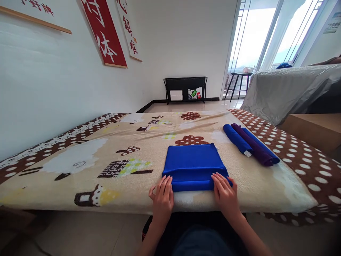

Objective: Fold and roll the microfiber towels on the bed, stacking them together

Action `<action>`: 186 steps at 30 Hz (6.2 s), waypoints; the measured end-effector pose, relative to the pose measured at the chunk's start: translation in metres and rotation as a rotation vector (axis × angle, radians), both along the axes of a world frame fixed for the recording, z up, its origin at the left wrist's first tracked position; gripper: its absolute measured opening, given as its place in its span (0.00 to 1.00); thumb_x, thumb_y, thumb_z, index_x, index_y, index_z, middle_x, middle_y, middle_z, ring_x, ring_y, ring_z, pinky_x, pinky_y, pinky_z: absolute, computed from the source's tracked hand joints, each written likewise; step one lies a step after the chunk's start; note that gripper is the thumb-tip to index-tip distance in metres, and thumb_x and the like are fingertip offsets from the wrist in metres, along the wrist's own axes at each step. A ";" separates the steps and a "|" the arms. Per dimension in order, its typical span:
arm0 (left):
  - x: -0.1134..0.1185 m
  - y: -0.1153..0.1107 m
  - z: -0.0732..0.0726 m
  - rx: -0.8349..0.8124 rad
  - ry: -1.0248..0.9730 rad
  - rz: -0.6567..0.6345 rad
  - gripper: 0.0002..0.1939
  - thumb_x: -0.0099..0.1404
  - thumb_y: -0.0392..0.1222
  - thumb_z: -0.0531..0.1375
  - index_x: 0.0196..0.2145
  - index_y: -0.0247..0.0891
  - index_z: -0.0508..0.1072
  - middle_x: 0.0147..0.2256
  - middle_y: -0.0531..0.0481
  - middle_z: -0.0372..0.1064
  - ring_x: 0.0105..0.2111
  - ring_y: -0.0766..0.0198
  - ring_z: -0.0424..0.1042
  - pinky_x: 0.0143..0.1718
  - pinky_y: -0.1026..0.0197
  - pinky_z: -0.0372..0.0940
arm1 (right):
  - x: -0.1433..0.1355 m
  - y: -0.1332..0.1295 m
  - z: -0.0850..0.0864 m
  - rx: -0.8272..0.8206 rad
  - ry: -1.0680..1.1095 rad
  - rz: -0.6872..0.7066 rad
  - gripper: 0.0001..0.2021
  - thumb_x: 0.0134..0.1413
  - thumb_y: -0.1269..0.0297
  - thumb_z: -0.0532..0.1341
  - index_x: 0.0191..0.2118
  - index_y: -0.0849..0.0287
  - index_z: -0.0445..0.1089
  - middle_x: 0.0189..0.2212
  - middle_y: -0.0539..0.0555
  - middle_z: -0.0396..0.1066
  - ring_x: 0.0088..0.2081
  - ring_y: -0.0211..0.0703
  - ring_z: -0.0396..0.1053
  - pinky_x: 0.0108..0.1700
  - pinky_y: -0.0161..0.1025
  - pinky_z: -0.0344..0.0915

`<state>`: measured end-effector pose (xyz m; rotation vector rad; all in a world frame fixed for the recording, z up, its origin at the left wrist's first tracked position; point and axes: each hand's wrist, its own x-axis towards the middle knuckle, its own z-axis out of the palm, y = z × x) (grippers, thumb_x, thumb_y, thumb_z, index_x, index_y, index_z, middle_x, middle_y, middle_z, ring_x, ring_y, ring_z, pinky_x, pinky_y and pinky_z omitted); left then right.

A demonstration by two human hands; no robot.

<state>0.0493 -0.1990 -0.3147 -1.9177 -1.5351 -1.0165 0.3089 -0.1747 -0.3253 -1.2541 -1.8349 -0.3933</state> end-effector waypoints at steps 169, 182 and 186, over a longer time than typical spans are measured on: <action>0.068 0.052 0.036 -0.566 0.162 -0.266 0.23 0.73 0.40 0.45 0.60 0.39 0.69 0.61 0.43 0.65 0.61 0.56 0.65 0.59 0.48 0.61 | -0.046 0.034 0.036 -0.504 -0.244 0.078 0.21 0.66 0.68 0.47 0.59 0.60 0.68 0.60 0.58 0.66 0.63 0.45 0.62 0.62 0.46 0.58; 0.012 0.044 0.023 -0.495 -0.010 0.115 0.25 0.73 0.51 0.47 0.60 0.40 0.68 0.62 0.40 0.62 0.63 0.47 0.61 0.61 0.36 0.55 | 0.005 0.041 0.021 -0.448 -0.139 -0.177 0.23 0.68 0.58 0.48 0.58 0.64 0.68 0.59 0.61 0.67 0.63 0.50 0.62 0.64 0.51 0.54; -0.011 0.036 0.016 -0.485 -0.027 0.133 0.23 0.75 0.46 0.44 0.61 0.41 0.67 0.62 0.41 0.63 0.63 0.48 0.61 0.62 0.33 0.51 | 0.031 0.031 0.006 -0.289 -0.108 -0.118 0.21 0.69 0.62 0.46 0.58 0.61 0.69 0.59 0.57 0.67 0.62 0.46 0.63 0.63 0.48 0.56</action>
